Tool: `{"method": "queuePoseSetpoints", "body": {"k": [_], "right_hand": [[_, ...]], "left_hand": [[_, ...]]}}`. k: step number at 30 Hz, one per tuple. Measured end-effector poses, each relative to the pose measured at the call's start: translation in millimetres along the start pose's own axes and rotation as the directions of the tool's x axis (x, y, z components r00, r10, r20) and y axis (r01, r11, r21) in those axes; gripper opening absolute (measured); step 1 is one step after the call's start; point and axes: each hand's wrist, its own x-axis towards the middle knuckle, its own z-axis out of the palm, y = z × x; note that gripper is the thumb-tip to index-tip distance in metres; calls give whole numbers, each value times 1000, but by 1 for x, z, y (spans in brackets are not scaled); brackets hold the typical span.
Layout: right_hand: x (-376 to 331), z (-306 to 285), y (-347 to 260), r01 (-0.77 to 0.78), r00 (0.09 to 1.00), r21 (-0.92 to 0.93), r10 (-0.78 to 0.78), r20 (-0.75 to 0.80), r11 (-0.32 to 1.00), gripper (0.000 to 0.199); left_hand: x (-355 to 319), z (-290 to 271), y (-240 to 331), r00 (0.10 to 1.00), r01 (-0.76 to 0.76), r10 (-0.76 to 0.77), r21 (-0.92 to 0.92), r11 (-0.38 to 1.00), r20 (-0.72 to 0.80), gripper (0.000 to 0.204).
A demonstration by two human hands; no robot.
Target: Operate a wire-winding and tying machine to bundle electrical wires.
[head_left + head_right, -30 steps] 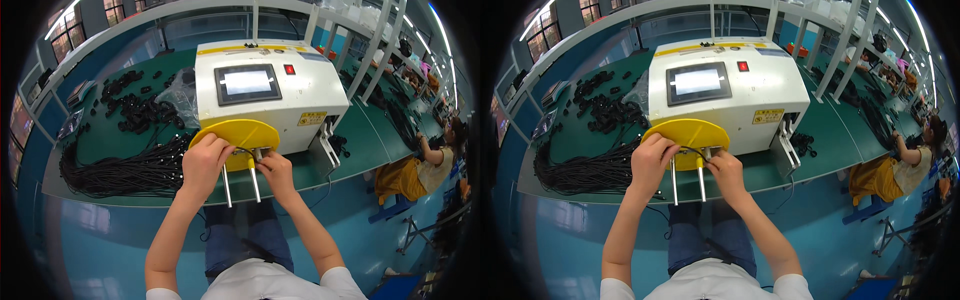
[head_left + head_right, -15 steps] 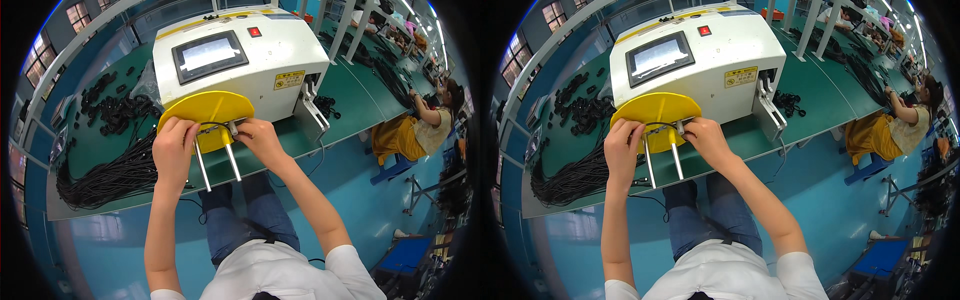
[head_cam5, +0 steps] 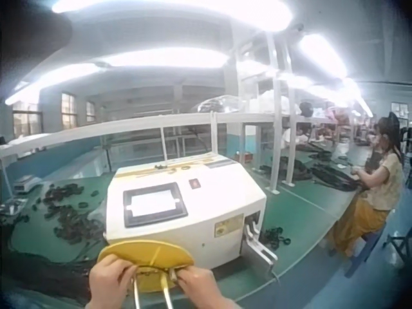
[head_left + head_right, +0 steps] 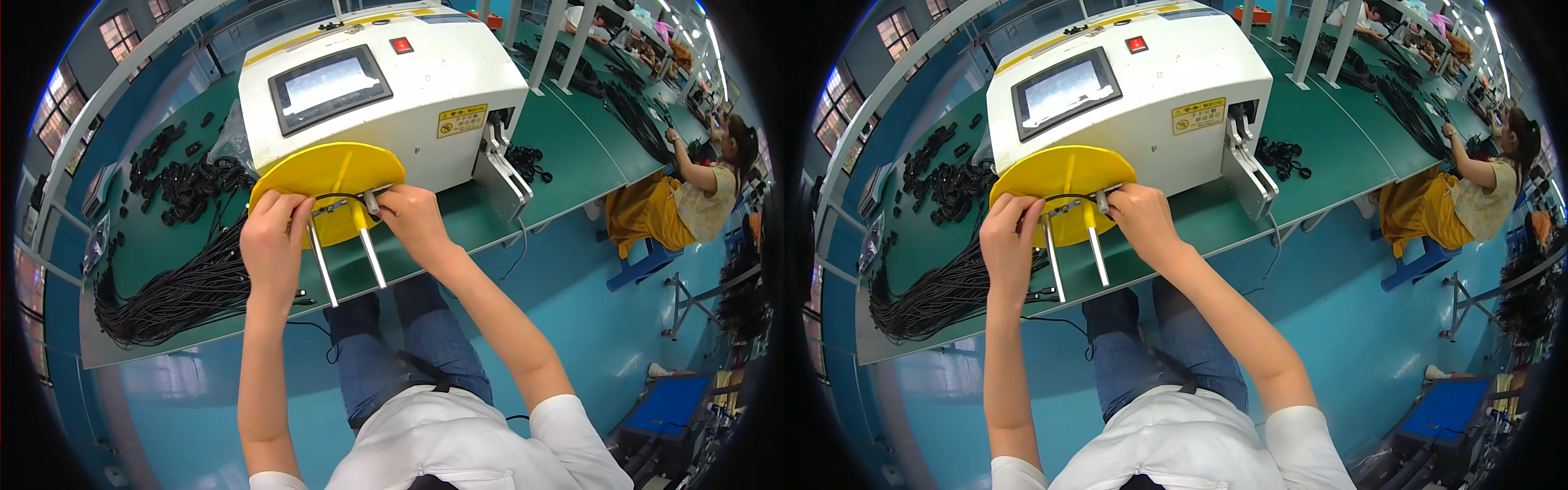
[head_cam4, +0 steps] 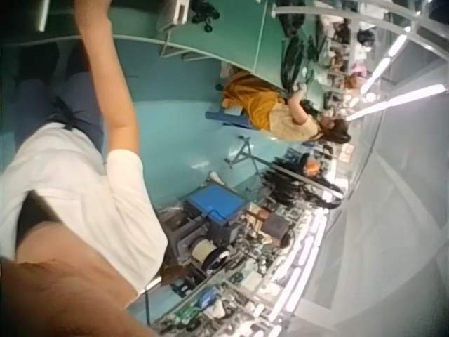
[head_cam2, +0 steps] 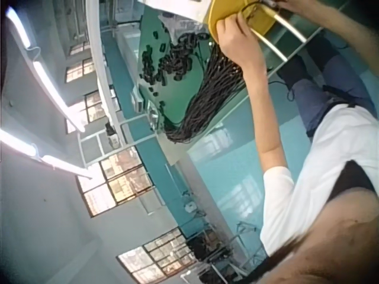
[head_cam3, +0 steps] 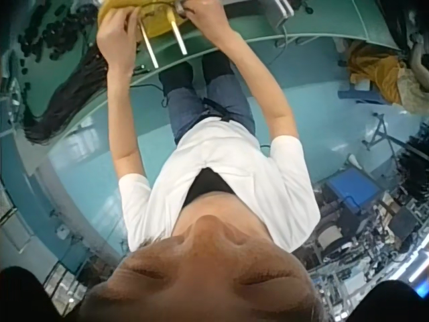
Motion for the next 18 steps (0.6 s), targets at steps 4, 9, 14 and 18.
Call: {"method": "queuePoseSetpoints", "body": {"k": [4,9,14,18], "right_hand": [[0,0,3,-1,1000,-1,1,-24,1000,9],[0,-8,3,-37,999,136,38,-5,990,14],[-3,-16,8,-112,994,205,110,26,972,15],[-4,-23,11,-149,989,212,146,30,966,14]], "left_hand": [[-8,-16,-11,998,43,-41,-54,998,52,7],[-36,-38,-36,978,173,-164,-62,983,129,6],[-55,-40,-54,947,278,-259,-83,957,187,6],[-52,-41,-55,954,273,-256,-96,957,158,7]]}}
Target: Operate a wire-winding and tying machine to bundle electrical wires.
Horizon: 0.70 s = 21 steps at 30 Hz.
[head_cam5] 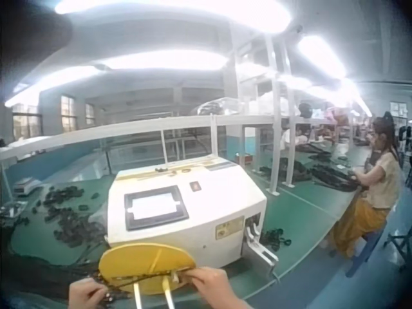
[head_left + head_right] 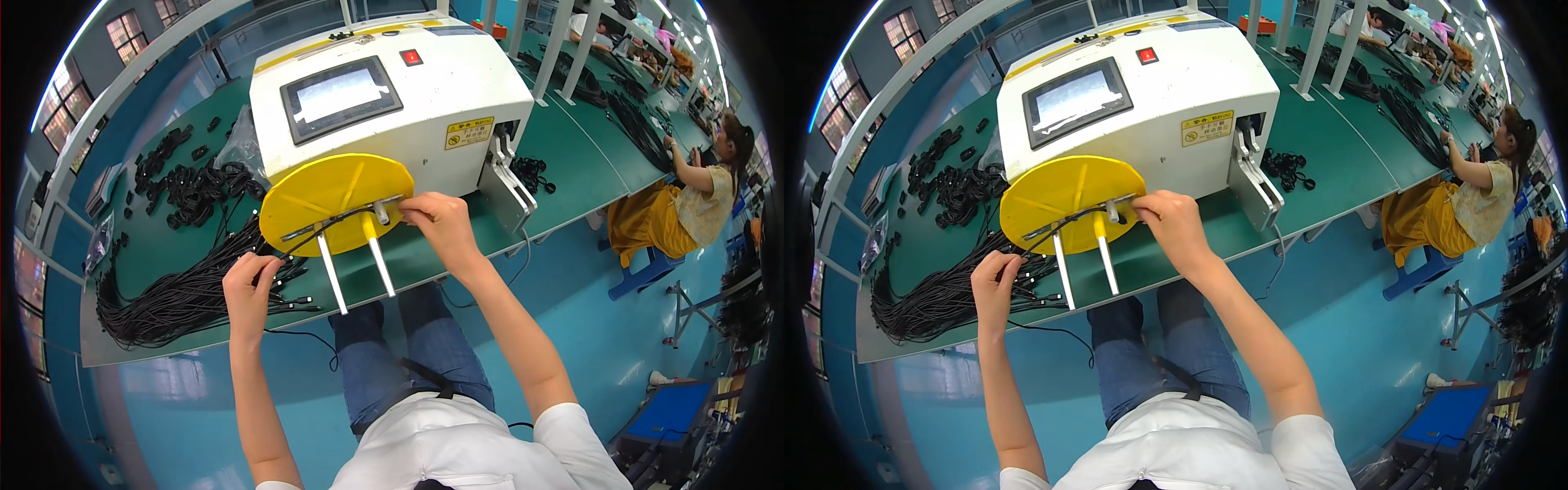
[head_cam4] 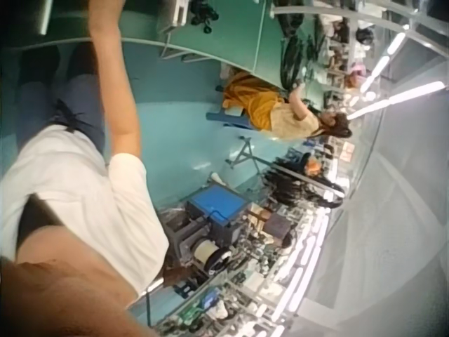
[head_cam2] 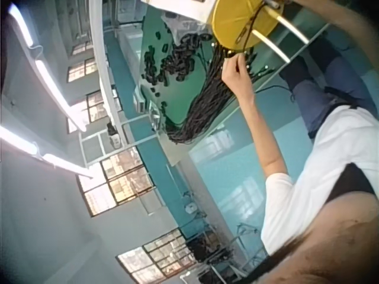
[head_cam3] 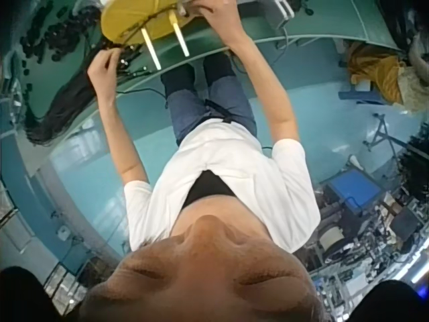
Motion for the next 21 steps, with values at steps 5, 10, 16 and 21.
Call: {"method": "queuePoseSetpoints", "body": {"k": [5,10,16,21], "right_hand": [[-4,-8,-5,-46,999,6,46,2,999,11],[-16,-3,-13,-85,996,86,84,23,993,10],[-35,0,-14,-147,981,96,133,138,984,12],[-52,9,-12,-279,950,206,240,198,938,12]], "left_hand": [[0,5,-8,999,-27,25,-27,999,-42,6],[-7,8,-13,998,49,-54,-142,989,-29,7],[-11,4,-20,999,51,-54,-185,981,-11,10],[-26,-2,-36,993,116,-115,-246,962,21,11]]}}
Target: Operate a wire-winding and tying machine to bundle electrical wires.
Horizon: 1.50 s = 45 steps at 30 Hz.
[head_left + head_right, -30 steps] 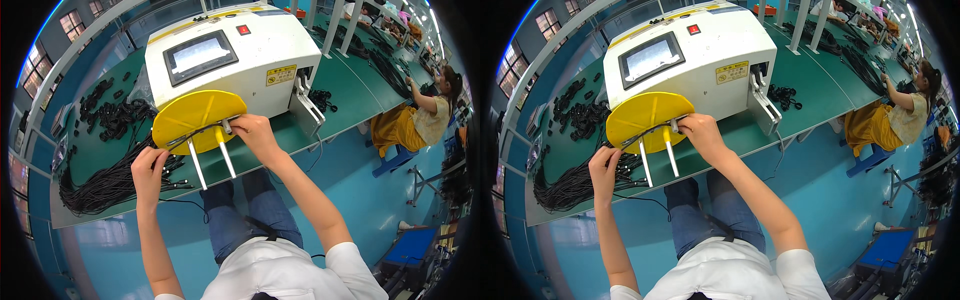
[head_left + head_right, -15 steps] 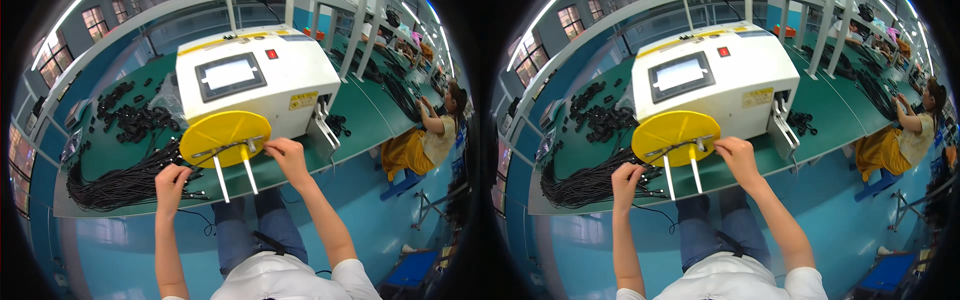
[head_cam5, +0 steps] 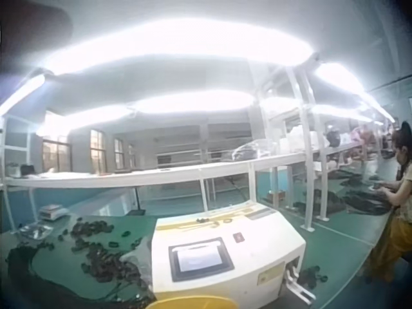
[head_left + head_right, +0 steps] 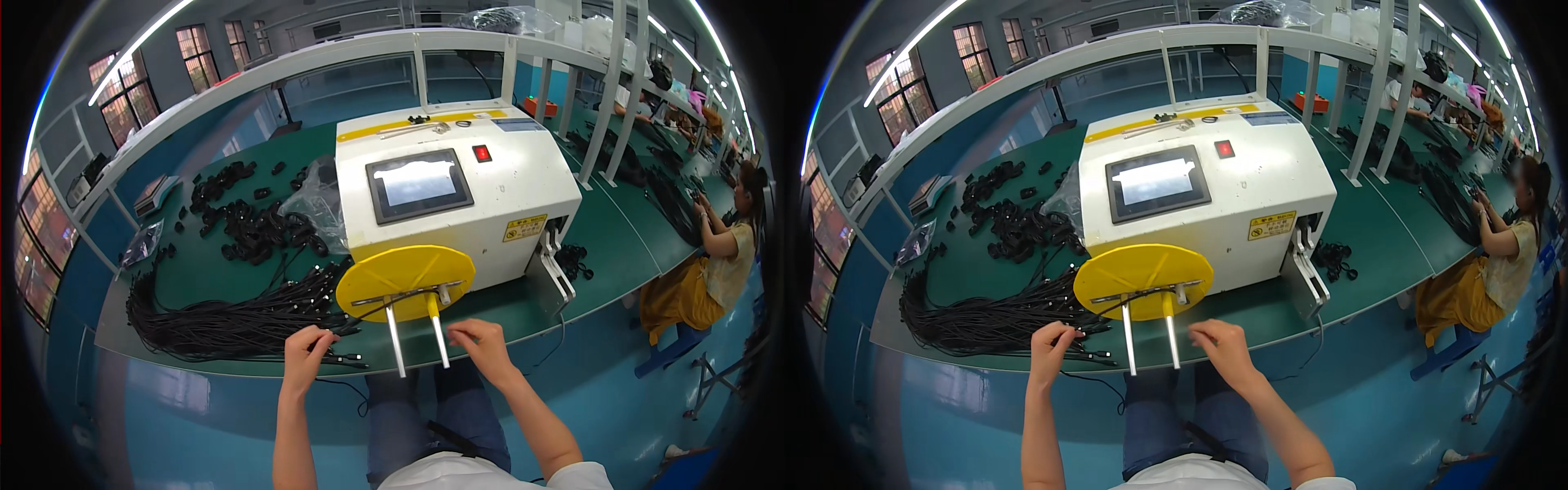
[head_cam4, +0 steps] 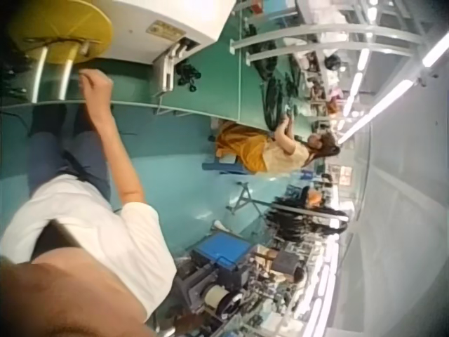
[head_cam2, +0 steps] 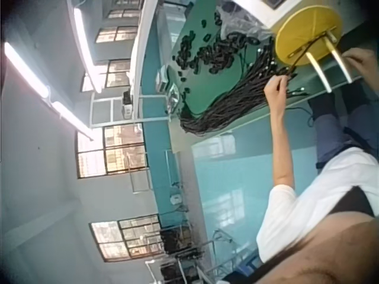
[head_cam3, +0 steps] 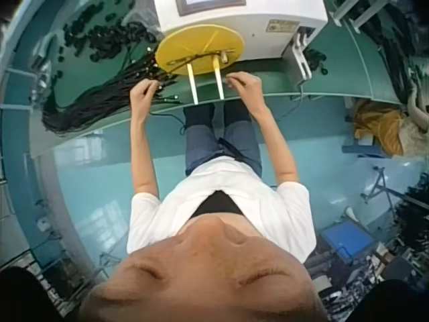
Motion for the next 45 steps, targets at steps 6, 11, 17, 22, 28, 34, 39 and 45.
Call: {"method": "queuePoseSetpoints", "body": {"k": [6,11,17,22,28,34,39,45], "right_hand": [[-4,4,12,-34,999,24,33,36,999,12],[-3,5,16,-58,997,32,56,44,998,12],[-2,5,16,-56,997,-15,56,60,998,11],[-4,5,20,-56,997,-22,57,53,998,11],[-8,2,23,-54,996,-68,59,69,996,11],[-9,0,25,-70,995,-56,74,69,996,12],[-12,1,26,-85,993,-30,87,81,996,13],[-13,-3,21,-92,991,-54,97,92,994,13]], "left_hand": [[-3,2,-14,998,66,-65,-67,996,15,9],[-4,4,-13,997,80,-79,-113,990,8,10],[-2,5,-15,999,50,-50,-84,995,-2,9],[4,11,-10,1000,10,-10,-81,997,-3,8],[-1,8,6,997,-77,78,-40,996,26,10],[-14,9,28,989,-120,122,-18,993,82,11],[-7,21,43,974,-223,215,132,966,69,11],[-8,25,77,935,-353,329,357,865,129,19]]}}
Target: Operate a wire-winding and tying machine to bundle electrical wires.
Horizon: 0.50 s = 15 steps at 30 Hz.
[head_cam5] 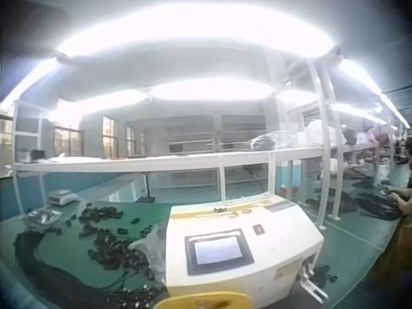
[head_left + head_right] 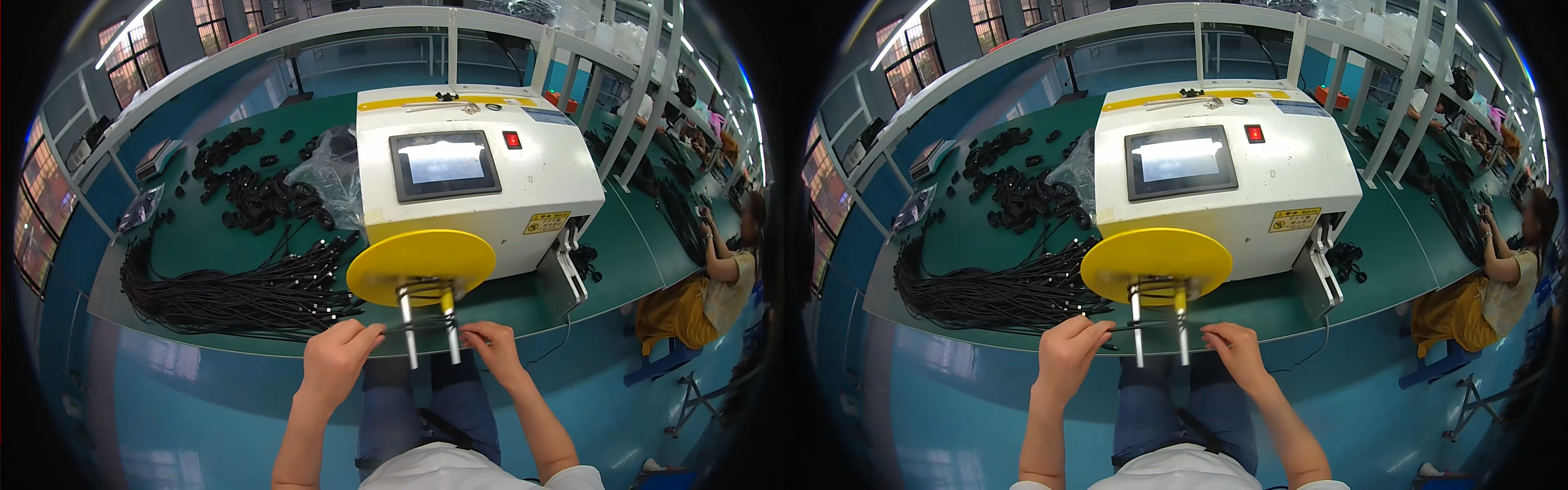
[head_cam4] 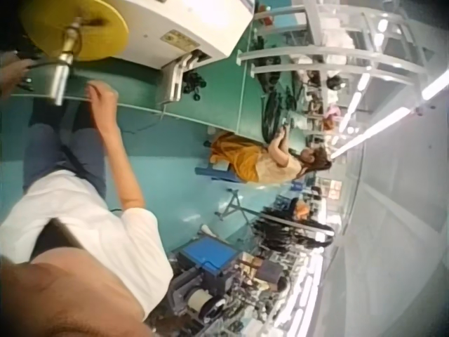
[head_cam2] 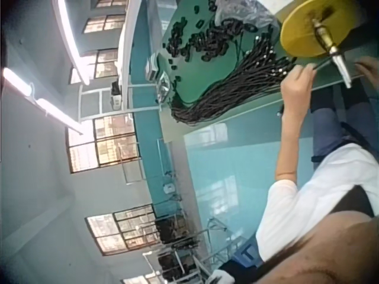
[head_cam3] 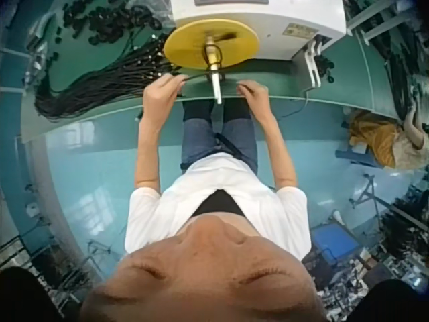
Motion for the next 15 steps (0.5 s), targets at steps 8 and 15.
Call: {"method": "queuePoseSetpoints", "body": {"k": [8,15], "right_hand": [[-4,0,-9,-1,1000,57,1,-11,998,13],[-14,-5,-70,152,979,346,-94,-179,926,14]], "left_hand": [[23,23,45,982,-189,190,76,979,-4,29],[23,43,47,959,-283,280,64,957,45,32]]}}
